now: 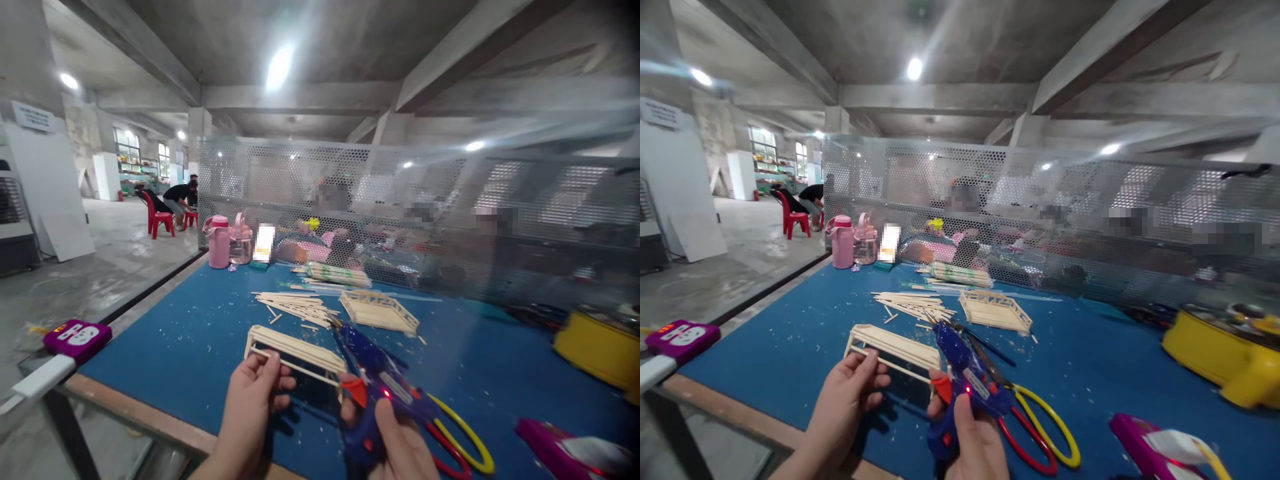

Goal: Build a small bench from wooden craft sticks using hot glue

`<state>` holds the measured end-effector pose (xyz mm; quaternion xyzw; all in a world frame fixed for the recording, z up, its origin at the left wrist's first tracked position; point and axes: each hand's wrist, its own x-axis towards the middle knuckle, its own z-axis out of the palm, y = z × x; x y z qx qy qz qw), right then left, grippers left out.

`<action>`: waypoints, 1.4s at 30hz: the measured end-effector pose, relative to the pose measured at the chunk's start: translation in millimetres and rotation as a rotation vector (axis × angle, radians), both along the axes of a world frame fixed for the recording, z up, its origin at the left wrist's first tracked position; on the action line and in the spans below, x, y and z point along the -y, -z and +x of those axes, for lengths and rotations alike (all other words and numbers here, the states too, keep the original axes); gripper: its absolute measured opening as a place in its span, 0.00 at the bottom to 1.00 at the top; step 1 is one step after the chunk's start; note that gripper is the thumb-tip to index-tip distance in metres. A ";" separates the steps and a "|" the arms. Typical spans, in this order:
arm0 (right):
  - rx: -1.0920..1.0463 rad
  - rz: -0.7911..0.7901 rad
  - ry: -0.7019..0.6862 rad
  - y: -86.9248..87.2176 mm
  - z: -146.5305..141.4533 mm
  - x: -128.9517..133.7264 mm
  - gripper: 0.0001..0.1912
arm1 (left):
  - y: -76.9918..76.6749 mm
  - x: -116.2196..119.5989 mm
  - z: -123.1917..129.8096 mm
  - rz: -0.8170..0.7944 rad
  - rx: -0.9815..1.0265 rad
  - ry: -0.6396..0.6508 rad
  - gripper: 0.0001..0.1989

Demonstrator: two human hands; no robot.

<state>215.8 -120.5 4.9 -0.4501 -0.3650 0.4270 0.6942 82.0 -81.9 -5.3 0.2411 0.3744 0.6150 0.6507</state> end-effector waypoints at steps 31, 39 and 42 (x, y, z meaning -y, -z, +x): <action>-0.453 0.029 0.084 -8.8 -10.8 -10.1 0.17 | -0.2 1.2 11.7 -0.029 0.145 -0.021 0.14; -0.503 0.029 0.065 -4.3 -5.3 -7.7 0.14 | -3.9 4.7 16.4 -0.027 0.129 -0.025 0.15; -0.461 0.037 0.056 1.2 -4.8 -10.3 0.12 | -1.4 12.0 12.8 -0.032 0.073 0.009 0.16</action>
